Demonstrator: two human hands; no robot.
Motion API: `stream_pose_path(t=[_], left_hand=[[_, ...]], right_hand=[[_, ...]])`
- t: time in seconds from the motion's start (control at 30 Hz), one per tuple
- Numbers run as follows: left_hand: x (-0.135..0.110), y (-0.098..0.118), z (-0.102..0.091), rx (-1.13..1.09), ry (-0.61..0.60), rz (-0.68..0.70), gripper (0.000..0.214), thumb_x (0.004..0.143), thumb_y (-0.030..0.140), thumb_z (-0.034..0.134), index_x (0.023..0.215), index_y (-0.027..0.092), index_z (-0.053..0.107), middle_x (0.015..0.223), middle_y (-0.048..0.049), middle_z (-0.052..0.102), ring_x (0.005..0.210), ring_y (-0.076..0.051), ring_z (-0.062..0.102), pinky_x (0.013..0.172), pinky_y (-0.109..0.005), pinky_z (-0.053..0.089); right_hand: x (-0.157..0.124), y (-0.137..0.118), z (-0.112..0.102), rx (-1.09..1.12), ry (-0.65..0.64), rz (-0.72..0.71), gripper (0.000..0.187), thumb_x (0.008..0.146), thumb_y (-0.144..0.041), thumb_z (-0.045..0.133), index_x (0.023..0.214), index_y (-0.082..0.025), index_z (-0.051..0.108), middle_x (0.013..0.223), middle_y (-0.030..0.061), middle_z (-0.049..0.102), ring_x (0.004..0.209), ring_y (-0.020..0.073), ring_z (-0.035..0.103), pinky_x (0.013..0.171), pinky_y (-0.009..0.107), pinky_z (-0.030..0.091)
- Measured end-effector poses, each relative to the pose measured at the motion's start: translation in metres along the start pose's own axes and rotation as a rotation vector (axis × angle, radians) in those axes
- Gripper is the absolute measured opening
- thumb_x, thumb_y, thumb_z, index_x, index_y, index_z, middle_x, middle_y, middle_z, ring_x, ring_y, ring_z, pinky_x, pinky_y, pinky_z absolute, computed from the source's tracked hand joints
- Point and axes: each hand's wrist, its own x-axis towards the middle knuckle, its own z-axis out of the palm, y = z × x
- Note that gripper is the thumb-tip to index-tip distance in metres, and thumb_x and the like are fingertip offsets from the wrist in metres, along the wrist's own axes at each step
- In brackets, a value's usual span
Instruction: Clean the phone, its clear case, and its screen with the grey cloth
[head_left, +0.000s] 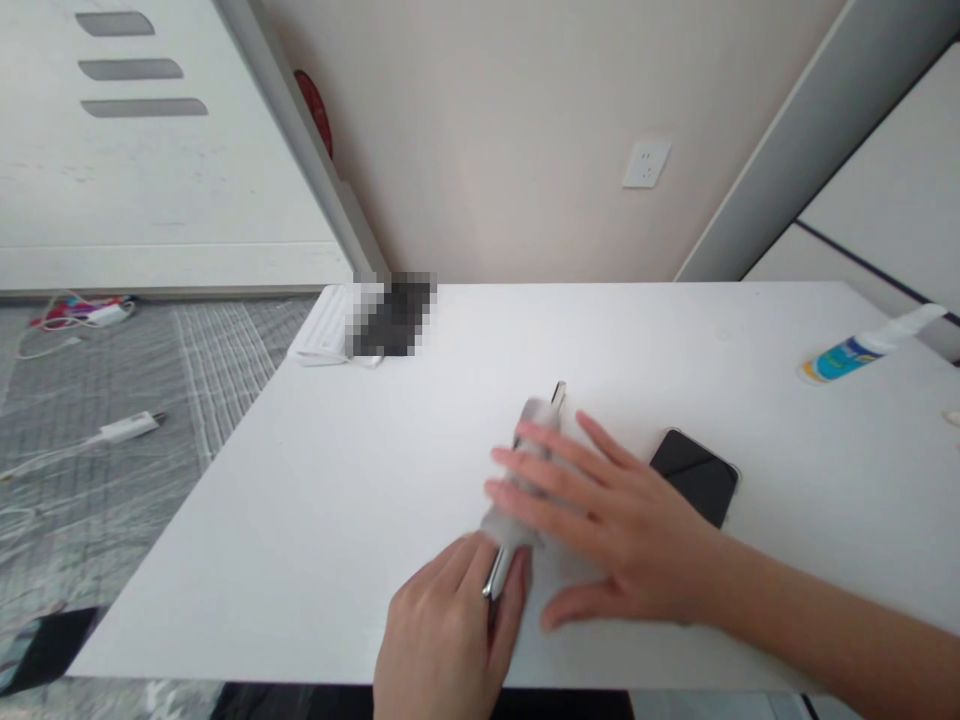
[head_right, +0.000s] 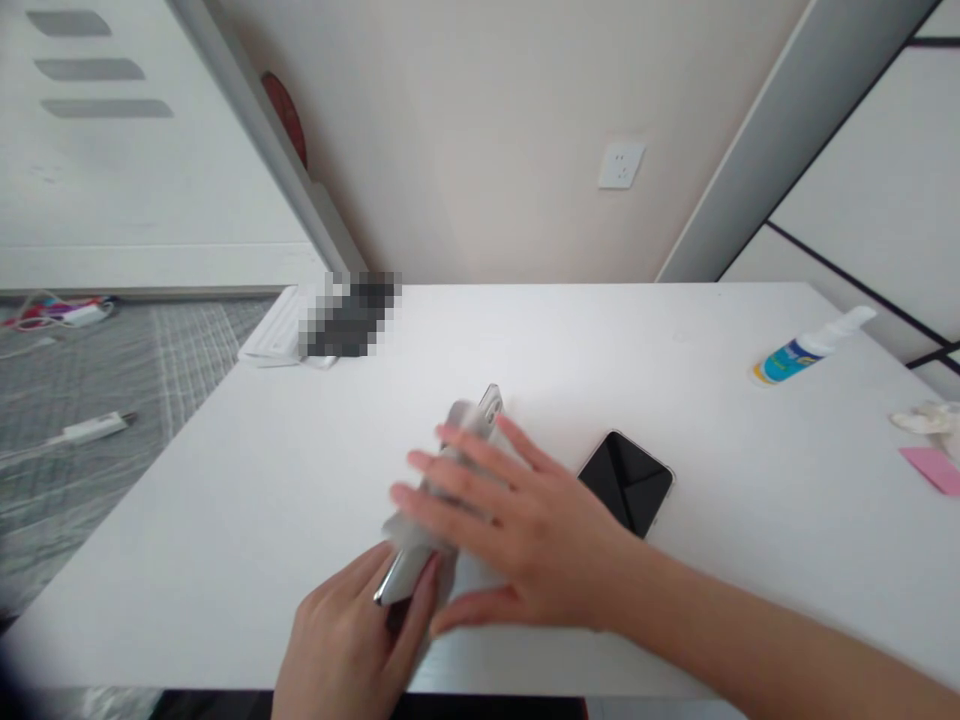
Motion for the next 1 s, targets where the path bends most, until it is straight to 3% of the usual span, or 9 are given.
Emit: stream_pose_path(t=[0.1,0.17,0.3,0.37,0.5,0.7,0.83,0.9,1.0], left_hand=[[0.000,0.000,0.001,-0.024,-0.078,-0.045,0.029,0.104,0.027,0.044,0.078,0.023,0.058,0.066,0.0013,0.062,0.052,-0.014,0.060,0.051,-0.026,0.045],[-0.001,-0.001,0.001,-0.020,-0.061,-0.031,0.030,0.103,0.027,0.045,0.076,0.023,0.057,0.063,0.0015,0.061,0.050,-0.015,0.060,0.050,-0.027,0.045],[-0.003,-0.003,0.002,-0.005,0.044,0.031,0.033,0.102,0.026,0.040,0.074,0.024,0.057,0.057,0.0020,0.059,0.047,-0.016,0.059,0.047,-0.027,0.044],[-0.003,-0.002,0.002,-0.004,0.021,0.014,0.032,0.102,0.026,0.042,0.074,0.024,0.057,0.058,0.0021,0.059,0.047,-0.015,0.058,0.047,-0.027,0.045],[0.000,0.001,0.001,-0.015,-0.074,-0.037,0.029,0.102,0.025,0.045,0.075,0.023,0.055,0.062,0.0026,0.059,0.048,-0.014,0.057,0.048,-0.026,0.043],[0.000,-0.001,0.000,-0.037,0.058,0.023,0.024,0.099,0.022,0.041,0.080,0.024,0.056,0.060,0.0033,0.060,0.046,-0.015,0.058,0.044,-0.026,0.043],[0.002,0.001,0.000,-0.029,-0.051,-0.019,0.021,0.101,0.023,0.047,0.084,0.023,0.058,0.068,0.0018,0.064,0.054,-0.016,0.063,0.051,-0.027,0.046],[0.003,0.002,0.000,-0.031,-0.076,-0.037,0.019,0.102,0.023,0.047,0.086,0.023,0.059,0.071,0.0013,0.065,0.055,-0.015,0.064,0.052,-0.027,0.047],[0.002,0.001,0.001,-0.021,-0.005,-0.004,0.026,0.102,0.025,0.043,0.080,0.023,0.057,0.064,0.0018,0.063,0.053,-0.016,0.064,0.048,-0.027,0.046]], right_hand=[[-0.003,0.016,-0.002,-0.048,0.037,0.213,0.085,0.096,-0.076,0.039,0.157,-0.017,0.038,0.163,0.0090,0.038,0.155,0.0360,0.021,0.124,0.064,0.012],[-0.002,0.011,-0.003,-0.028,0.014,0.158,0.087,0.095,-0.078,0.039,0.157,-0.016,0.038,0.165,0.0075,0.035,0.156,0.0361,0.016,0.125,0.062,0.009],[0.001,-0.012,-0.001,0.023,-0.045,-0.167,0.077,0.102,-0.071,0.031,0.160,-0.020,0.033,0.167,0.0007,0.031,0.157,0.0245,0.017,0.129,0.047,0.005],[0.000,-0.006,-0.001,0.014,-0.012,-0.112,0.075,0.102,-0.070,0.035,0.159,-0.022,0.035,0.165,0.0019,0.036,0.155,0.0243,0.024,0.129,0.049,0.008],[-0.002,0.013,-0.002,-0.011,0.050,0.186,0.080,0.097,-0.074,0.040,0.155,-0.018,0.041,0.162,0.0106,0.040,0.154,0.0317,0.026,0.126,0.060,0.012],[0.001,-0.013,-0.002,0.065,-0.043,-0.155,0.076,0.101,-0.071,0.033,0.159,-0.021,0.035,0.164,0.0049,0.038,0.155,0.0236,0.025,0.129,0.047,0.009],[-0.003,0.006,-0.002,0.018,0.028,0.112,0.076,0.100,-0.071,0.038,0.156,-0.020,0.040,0.160,0.0094,0.044,0.152,0.0276,0.033,0.127,0.054,0.012],[-0.003,0.010,-0.002,0.004,0.042,0.210,0.080,0.098,-0.074,0.039,0.155,-0.019,0.042,0.161,0.0112,0.042,0.153,0.0306,0.029,0.127,0.057,0.011],[0.001,-0.007,-0.002,0.038,-0.023,0.041,0.083,0.098,-0.076,0.035,0.157,-0.019,0.038,0.164,0.0077,0.037,0.157,0.0282,0.019,0.128,0.051,0.008]])
